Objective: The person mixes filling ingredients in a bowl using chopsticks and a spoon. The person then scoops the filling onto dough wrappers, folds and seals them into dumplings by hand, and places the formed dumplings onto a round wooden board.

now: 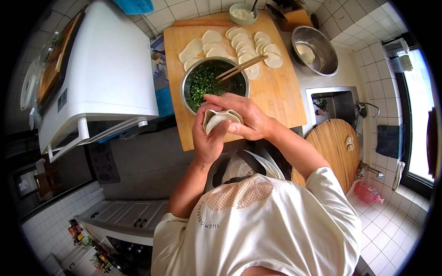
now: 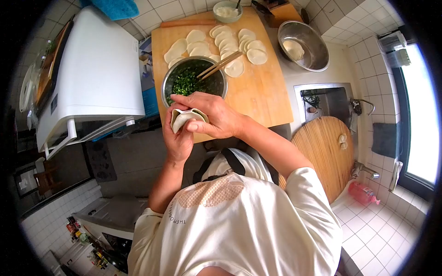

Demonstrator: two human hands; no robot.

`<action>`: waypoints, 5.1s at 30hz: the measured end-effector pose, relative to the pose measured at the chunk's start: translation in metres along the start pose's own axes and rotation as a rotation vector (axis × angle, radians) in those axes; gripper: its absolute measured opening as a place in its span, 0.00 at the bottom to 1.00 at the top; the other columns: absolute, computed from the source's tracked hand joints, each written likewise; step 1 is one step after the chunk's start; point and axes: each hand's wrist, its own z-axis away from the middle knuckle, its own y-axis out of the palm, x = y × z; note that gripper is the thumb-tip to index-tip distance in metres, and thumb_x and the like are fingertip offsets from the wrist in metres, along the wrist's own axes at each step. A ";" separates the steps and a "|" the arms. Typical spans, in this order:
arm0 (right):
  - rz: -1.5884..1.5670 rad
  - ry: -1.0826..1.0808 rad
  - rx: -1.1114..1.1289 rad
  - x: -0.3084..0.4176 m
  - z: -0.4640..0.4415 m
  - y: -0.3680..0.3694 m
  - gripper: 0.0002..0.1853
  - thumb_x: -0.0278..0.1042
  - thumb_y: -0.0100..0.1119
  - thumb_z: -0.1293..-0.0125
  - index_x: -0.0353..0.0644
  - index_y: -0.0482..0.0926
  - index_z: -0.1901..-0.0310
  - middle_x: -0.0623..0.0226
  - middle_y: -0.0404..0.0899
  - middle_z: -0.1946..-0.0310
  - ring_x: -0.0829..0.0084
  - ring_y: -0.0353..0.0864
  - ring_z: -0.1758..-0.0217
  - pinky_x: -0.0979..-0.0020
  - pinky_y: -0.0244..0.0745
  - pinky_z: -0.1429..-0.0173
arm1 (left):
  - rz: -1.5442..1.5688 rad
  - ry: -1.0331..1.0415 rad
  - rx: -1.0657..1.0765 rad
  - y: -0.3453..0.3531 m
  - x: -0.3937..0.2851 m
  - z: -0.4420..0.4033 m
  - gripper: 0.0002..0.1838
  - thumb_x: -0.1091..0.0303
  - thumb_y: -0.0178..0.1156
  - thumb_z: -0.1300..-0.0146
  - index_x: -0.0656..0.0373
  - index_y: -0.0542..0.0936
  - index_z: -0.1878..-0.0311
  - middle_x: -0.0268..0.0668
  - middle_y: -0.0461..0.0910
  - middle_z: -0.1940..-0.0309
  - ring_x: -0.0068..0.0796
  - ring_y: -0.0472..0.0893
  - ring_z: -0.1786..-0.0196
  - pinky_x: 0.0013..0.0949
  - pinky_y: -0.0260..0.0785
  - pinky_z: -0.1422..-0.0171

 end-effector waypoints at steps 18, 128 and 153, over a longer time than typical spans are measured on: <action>0.257 -0.191 -0.263 0.003 -0.006 0.017 0.18 0.33 0.49 0.36 0.36 0.71 0.46 0.50 0.72 0.48 0.54 0.74 0.49 0.64 0.69 0.47 | -0.517 0.128 0.000 0.009 -0.019 0.008 0.17 0.63 0.47 0.33 0.66 0.69 0.48 0.38 0.75 0.64 0.23 0.73 0.64 0.25 0.66 0.60; 0.333 0.282 -0.614 0.009 0.109 -0.032 0.13 0.22 0.65 0.54 0.39 0.80 0.63 0.61 0.76 0.51 0.59 0.71 0.43 0.64 0.68 0.44 | 0.449 -0.901 0.230 0.078 0.046 -0.029 0.41 0.33 0.33 0.38 0.68 0.68 0.48 0.37 0.72 0.56 0.24 0.70 0.53 0.25 0.60 0.46; -0.032 0.288 -1.006 0.003 0.150 -0.030 0.22 0.33 0.71 0.55 0.46 0.80 0.55 0.58 0.72 0.46 0.63 0.66 0.38 0.63 0.62 0.38 | 0.709 -0.957 -0.041 0.108 0.055 -0.024 0.35 0.39 0.38 0.36 0.68 0.71 0.50 0.48 0.75 0.56 0.41 0.76 0.53 0.37 0.70 0.46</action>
